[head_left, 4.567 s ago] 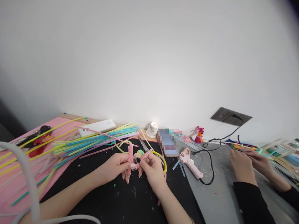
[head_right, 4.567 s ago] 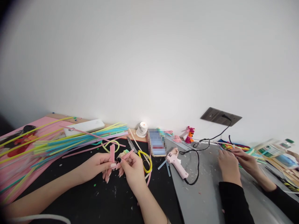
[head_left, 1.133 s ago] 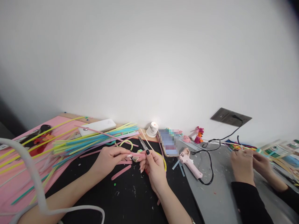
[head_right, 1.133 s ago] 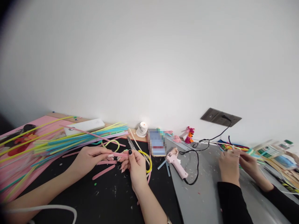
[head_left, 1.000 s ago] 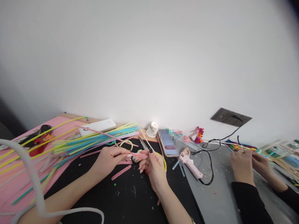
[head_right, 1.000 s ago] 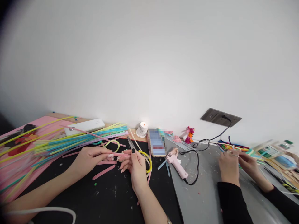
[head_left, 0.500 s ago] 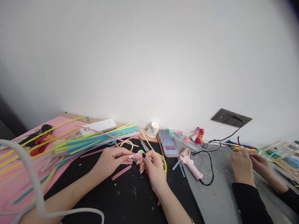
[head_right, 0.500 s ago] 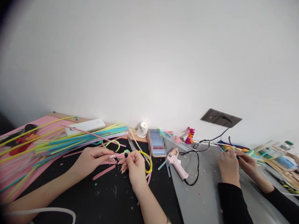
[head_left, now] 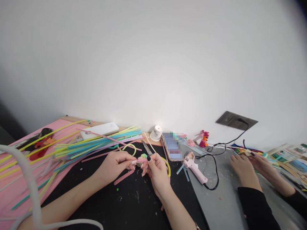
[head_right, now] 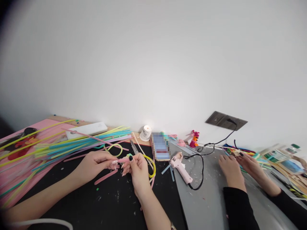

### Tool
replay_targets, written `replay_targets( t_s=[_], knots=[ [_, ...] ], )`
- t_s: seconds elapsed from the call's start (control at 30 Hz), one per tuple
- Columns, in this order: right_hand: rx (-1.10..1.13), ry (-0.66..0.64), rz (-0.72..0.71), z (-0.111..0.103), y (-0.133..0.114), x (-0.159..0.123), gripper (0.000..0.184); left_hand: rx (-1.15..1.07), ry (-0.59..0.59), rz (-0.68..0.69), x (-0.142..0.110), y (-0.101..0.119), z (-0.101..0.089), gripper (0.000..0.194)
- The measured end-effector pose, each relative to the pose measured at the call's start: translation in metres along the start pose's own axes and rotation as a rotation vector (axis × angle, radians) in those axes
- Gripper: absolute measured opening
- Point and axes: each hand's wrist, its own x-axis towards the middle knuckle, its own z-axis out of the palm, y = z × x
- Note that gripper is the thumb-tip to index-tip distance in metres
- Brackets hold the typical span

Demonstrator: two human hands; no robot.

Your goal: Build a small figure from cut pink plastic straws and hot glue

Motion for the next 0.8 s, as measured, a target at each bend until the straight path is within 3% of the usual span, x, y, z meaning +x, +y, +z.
replay_targets(
  t_s=[0.23, 0.67, 0.8],
  knots=[
    [-0.06, 0.0, -0.004, -0.002, 0.001, 0.0, 0.024, 0.167, 0.024, 0.053, 0.0, 0.01, -0.003, 0.018],
    [0.014, 0.002, 0.121, -0.004, -0.004, 0.001, 0.028, 0.317, 0.13, 0.225, -0.002, 0.0, -0.008, 0.017],
    [0.007, -0.002, 0.098, -0.004, -0.003, 0.0, 0.027, 0.311, 0.126, 0.188, 0.001, 0.0, -0.008, 0.015]
  ],
)
